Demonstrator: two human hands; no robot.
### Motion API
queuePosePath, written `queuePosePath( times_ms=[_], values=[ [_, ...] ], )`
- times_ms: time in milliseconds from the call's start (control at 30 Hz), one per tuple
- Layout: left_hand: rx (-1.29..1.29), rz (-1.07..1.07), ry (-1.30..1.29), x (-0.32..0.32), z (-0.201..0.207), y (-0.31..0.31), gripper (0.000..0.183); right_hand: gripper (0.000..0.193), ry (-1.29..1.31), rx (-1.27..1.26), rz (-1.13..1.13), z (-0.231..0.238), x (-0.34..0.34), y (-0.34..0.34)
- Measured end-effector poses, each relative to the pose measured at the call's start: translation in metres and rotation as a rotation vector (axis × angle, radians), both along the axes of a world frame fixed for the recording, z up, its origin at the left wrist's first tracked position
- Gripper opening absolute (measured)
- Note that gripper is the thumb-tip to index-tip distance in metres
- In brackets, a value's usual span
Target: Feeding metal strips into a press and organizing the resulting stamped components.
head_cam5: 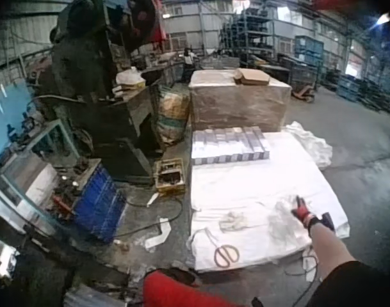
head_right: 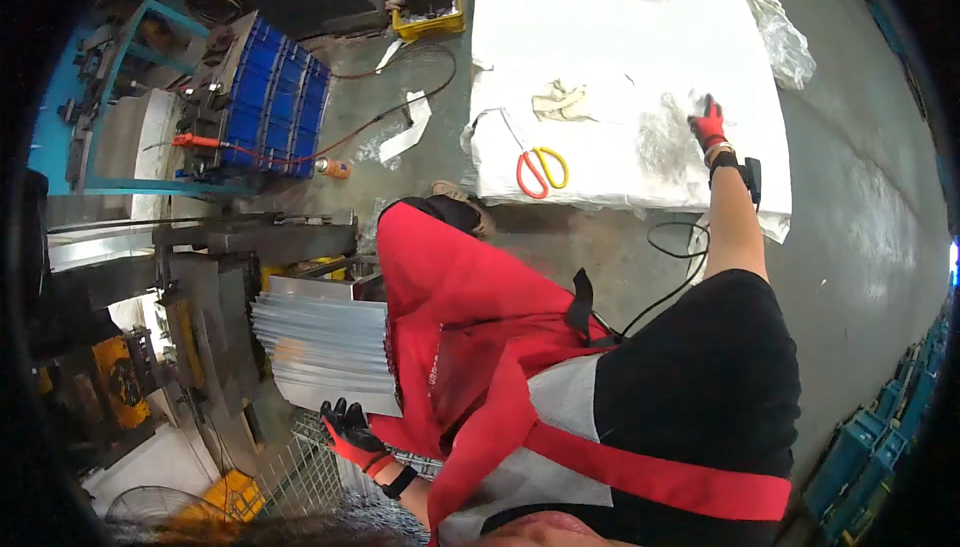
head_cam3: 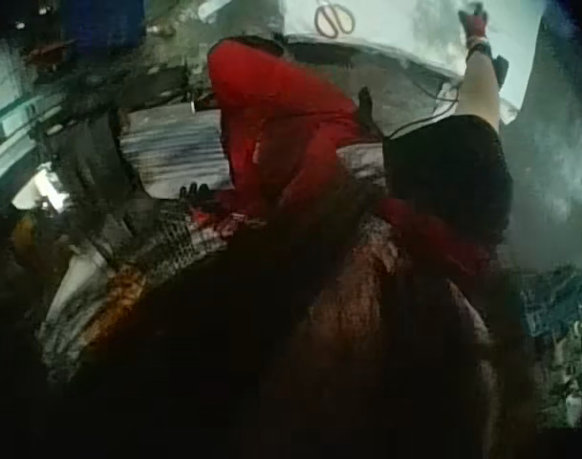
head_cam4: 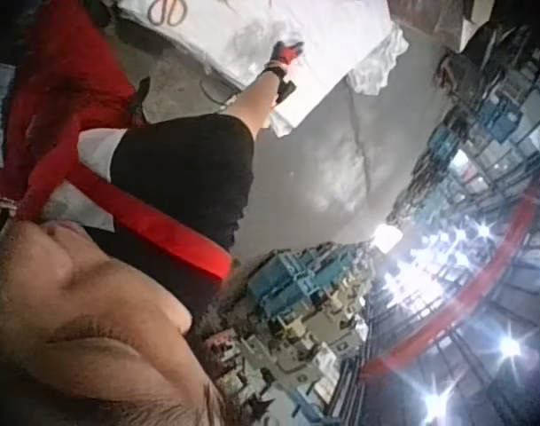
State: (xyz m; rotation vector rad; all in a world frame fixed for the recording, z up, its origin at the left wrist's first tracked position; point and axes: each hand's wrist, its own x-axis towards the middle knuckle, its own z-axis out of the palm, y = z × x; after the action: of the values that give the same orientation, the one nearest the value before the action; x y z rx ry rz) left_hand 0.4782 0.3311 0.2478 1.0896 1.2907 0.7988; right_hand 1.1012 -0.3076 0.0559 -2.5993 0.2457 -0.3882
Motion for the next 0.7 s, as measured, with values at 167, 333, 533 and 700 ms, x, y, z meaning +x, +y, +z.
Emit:
queuePosePath(
  times_ms=[167, 333, 533, 700],
  values=[
    [0.047, 0.042, 0.093, 0.001, 0.011, -0.011, 0.045, 0.060, 0.627, 0.557, -0.182, -0.009, -0.011, 0.020],
    [0.095, 0.159, -0.157, -0.057, -0.042, 0.015, 0.041, 0.030, 0.002, 0.241, -0.202, -0.003, 0.002, -0.008],
    [0.188, 0.574, 0.212, -0.094, -0.092, 0.008, 0.046, 0.038, 0.076, 0.746, 0.473, 0.074, -0.040, 0.208],
    [0.363, -0.235, 1.171, -0.125, -0.155, -0.001, 0.068, 0.043, 0.581, 0.771, 1.057, 0.115, -0.120, 0.418]
  ],
)
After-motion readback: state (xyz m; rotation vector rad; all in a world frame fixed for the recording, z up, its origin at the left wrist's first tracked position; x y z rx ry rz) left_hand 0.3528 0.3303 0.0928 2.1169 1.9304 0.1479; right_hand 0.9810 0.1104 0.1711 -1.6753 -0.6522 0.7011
